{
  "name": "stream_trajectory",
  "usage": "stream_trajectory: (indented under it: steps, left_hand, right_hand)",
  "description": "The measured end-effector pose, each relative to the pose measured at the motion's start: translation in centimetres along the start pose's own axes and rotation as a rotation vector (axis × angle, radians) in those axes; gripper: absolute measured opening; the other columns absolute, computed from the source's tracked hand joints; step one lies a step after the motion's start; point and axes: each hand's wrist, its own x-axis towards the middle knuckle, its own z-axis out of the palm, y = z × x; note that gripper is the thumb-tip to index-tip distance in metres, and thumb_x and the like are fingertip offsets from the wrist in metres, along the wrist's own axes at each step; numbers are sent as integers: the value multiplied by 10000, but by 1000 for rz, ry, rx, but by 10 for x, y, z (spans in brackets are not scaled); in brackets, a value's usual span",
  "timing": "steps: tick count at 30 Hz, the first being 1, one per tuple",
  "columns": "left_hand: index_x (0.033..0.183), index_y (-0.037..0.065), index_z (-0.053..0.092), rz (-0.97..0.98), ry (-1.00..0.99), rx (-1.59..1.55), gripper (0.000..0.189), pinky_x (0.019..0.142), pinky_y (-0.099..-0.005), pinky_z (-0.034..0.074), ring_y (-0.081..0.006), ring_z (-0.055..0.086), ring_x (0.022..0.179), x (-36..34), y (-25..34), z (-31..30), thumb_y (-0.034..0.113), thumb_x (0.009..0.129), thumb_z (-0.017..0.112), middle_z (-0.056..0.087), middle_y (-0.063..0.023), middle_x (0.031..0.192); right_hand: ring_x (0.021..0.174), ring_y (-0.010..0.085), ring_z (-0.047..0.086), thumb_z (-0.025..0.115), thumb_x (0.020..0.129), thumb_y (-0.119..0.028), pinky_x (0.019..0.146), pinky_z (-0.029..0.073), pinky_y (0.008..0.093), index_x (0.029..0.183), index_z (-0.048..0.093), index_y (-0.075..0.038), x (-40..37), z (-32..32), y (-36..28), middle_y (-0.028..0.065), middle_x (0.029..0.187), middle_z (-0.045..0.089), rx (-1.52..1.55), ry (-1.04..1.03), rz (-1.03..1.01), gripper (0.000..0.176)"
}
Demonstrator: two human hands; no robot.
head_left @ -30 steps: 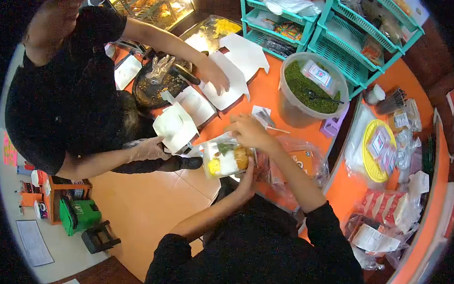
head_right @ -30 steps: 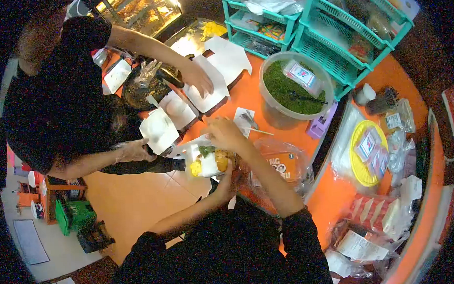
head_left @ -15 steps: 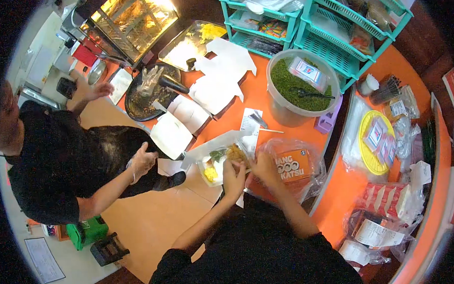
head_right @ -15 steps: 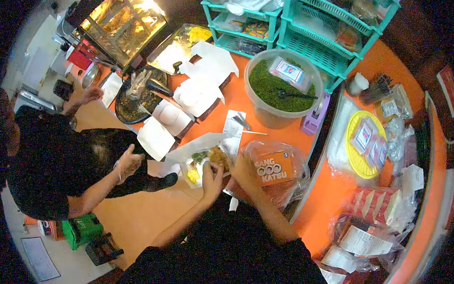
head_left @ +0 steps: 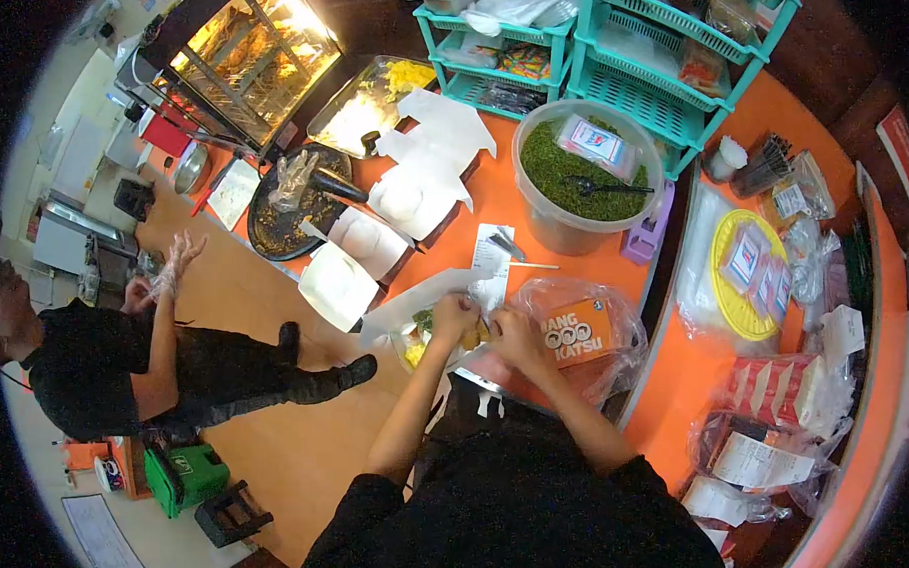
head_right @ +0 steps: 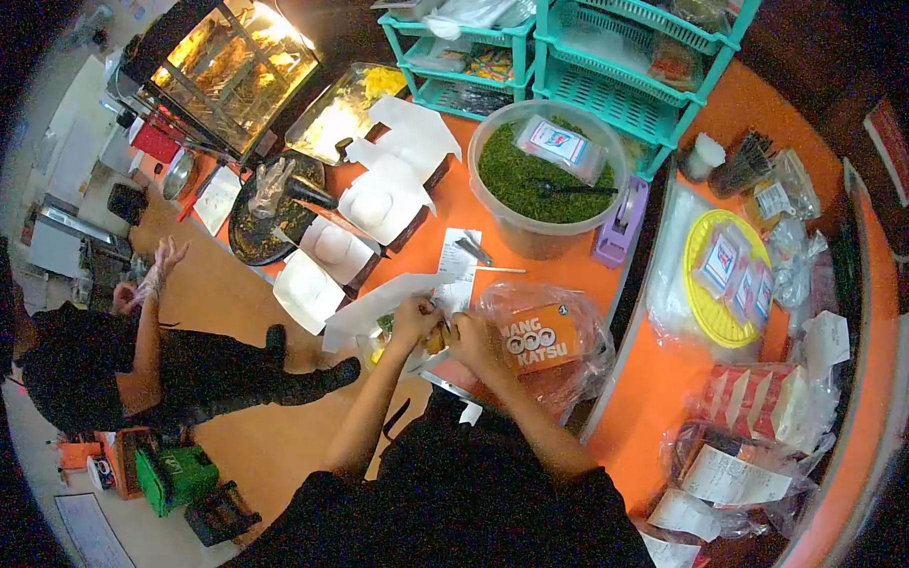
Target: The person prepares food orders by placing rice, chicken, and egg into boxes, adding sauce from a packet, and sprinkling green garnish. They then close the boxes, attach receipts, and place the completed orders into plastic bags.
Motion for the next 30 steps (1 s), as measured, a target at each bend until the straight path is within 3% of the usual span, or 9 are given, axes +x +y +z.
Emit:
stream_trajectory:
  steps: [6,10,13,14,17,18,20,26,30]
  left_hand:
    - [643,0,647,-226,-225,-231,266,576,-364,494,-268,633,564,2,-14,-6,252,687,720,638,-127,616]
    - [696,9,671,86,63,-131,302,488,-329,455,-189,598,480,-44,5,-20,294,791,705,626,-100,582]
    - [712,9,666,-388,-428,-506,505,463,-318,462,-172,596,505,-103,1,-30,477,888,595,615,-75,580]
    - [885,2,658,-675,-585,-582,497,567,-315,525,-209,651,650,-115,16,-42,491,895,572,666,-127,747]
    - [1118,-16,561,-1098,-429,-1154,555,751,-334,553,-258,661,882,-127,-9,-31,493,899,561,663,-174,932]
    - [1289,-6,395,-1038,-416,-1285,627,905,-387,520,-324,600,1069,-126,-23,-27,456,902,568,611,-195,1101]
    - [1301,-12,376,-1017,-379,-1351,625,911,-413,517,-351,589,1080,-125,-35,-27,429,903,572,581,-209,1150]
    - [1408,84,289,-876,-577,-1322,720,933,-559,467,-358,526,1149,-143,-55,-28,247,820,672,477,-191,1303]
    - [1383,197,326,-720,-389,-1161,668,903,-515,478,-385,477,1182,-149,-46,-47,340,826,665,371,-175,1316]
  right_hand:
    - [773,411,624,605,756,-98,676,501,463,810,647,-7,30,17,8,217,814,629,-167,-203,61,113]
    - [769,407,630,643,760,-147,683,507,456,1022,621,-26,35,29,37,184,786,638,209,19,78,290]
    - [769,425,621,661,776,-188,702,495,497,1162,557,-29,67,-28,-30,221,796,621,27,334,-267,431]
    - [769,431,618,667,781,-202,708,491,511,1209,536,-29,78,-33,-41,234,799,616,-38,438,-373,480]
    - [771,433,622,643,805,-209,699,497,509,1236,540,-61,96,-8,-38,220,796,631,87,-8,-609,468]
    - [771,431,626,630,807,-200,691,499,509,1238,541,-78,95,-5,-39,218,793,637,29,-167,-492,456]
    - [773,423,638,585,807,-140,670,506,507,1223,555,-123,84,-12,-45,215,768,648,-61,-383,-375,417]
    - [881,444,617,503,787,-25,745,505,490,1399,389,-118,2,-55,-68,259,923,644,-18,-311,-251,630]
    - [887,459,617,520,784,-30,766,511,487,1461,235,-139,-30,-73,-86,270,1068,619,-74,-362,-235,743]
